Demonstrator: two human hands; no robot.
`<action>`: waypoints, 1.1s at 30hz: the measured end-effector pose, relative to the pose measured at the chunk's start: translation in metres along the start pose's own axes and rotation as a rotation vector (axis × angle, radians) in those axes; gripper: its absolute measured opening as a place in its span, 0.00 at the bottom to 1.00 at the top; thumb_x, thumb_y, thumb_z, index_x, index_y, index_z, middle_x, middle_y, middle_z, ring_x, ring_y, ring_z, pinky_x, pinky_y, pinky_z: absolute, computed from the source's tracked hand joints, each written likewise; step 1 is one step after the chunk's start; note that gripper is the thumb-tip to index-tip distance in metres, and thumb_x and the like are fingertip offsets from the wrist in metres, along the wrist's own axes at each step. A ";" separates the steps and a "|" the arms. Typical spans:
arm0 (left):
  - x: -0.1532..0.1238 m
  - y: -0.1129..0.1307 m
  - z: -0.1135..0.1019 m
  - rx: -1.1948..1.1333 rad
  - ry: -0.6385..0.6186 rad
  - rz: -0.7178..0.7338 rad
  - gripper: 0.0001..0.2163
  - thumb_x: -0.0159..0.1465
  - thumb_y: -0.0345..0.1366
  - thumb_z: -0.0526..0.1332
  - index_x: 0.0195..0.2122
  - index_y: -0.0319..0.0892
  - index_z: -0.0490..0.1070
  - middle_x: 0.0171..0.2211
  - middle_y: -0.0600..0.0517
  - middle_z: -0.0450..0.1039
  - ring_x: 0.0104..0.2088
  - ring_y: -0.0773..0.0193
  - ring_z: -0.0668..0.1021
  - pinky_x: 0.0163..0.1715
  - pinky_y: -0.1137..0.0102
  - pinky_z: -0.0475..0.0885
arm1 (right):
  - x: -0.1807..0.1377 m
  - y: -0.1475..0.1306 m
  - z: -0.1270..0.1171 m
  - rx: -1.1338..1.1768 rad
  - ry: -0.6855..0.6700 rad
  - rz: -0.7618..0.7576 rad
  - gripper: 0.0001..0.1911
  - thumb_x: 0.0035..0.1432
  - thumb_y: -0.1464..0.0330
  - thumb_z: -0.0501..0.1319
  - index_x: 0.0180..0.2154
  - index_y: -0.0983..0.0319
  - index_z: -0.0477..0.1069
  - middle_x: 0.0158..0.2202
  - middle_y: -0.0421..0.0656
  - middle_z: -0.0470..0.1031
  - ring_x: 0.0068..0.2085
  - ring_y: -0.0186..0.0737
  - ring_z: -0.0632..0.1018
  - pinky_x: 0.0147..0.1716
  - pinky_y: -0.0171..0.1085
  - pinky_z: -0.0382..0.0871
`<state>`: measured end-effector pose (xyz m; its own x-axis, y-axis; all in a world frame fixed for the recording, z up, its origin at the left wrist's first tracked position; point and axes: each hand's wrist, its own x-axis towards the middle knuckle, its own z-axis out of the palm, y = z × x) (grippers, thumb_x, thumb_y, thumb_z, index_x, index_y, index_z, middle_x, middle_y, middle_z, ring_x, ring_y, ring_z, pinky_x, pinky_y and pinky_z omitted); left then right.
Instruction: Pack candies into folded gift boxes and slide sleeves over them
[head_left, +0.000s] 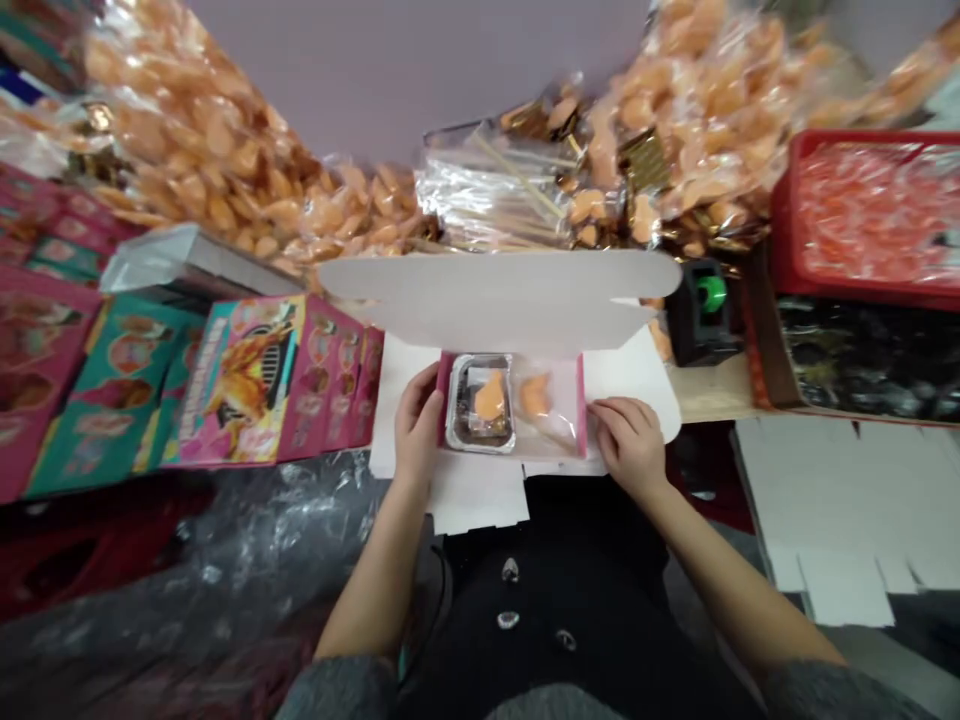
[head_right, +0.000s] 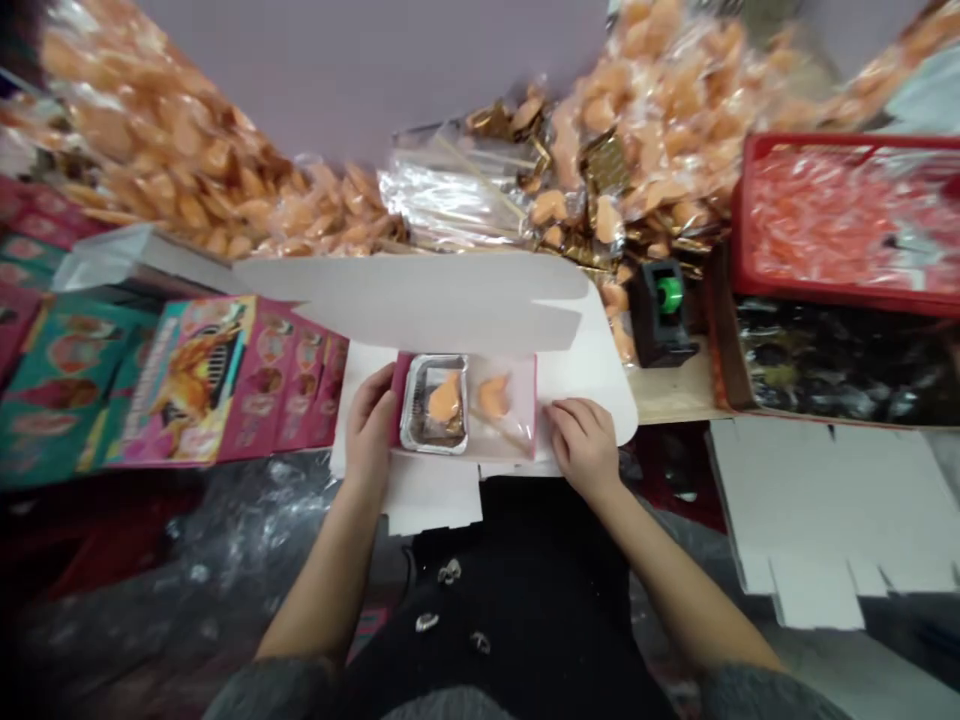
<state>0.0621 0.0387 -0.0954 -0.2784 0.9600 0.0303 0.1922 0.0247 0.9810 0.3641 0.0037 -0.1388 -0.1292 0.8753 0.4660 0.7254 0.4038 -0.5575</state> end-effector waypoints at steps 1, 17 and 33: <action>0.000 -0.002 0.000 -0.011 -0.004 -0.002 0.18 0.65 0.44 0.62 0.54 0.45 0.73 0.55 0.48 0.74 0.57 0.56 0.74 0.61 0.60 0.67 | -0.001 0.001 0.002 -0.029 -0.008 -0.005 0.17 0.61 0.74 0.57 0.49 0.58 0.76 0.46 0.48 0.78 0.48 0.48 0.76 0.49 0.50 0.71; 0.000 -0.004 -0.001 -0.054 -0.032 -0.018 0.19 0.65 0.44 0.62 0.54 0.43 0.72 0.55 0.46 0.74 0.57 0.56 0.74 0.60 0.61 0.67 | -0.001 -0.004 0.006 -0.112 0.009 -0.015 0.15 0.62 0.74 0.56 0.47 0.60 0.76 0.45 0.48 0.78 0.47 0.48 0.75 0.47 0.50 0.71; 0.000 -0.004 -0.005 -0.003 -0.051 -0.115 0.20 0.67 0.48 0.59 0.57 0.48 0.70 0.58 0.48 0.71 0.59 0.52 0.71 0.61 0.60 0.64 | 0.181 0.104 -0.040 -0.210 0.100 0.140 0.13 0.63 0.61 0.57 0.34 0.61 0.75 0.33 0.48 0.78 0.36 0.47 0.77 0.37 0.46 0.71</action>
<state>0.0560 0.0373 -0.0987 -0.2498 0.9639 -0.0924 0.1585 0.1349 0.9781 0.4438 0.1932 -0.0850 0.0424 0.8839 0.4658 0.8573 0.2072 -0.4712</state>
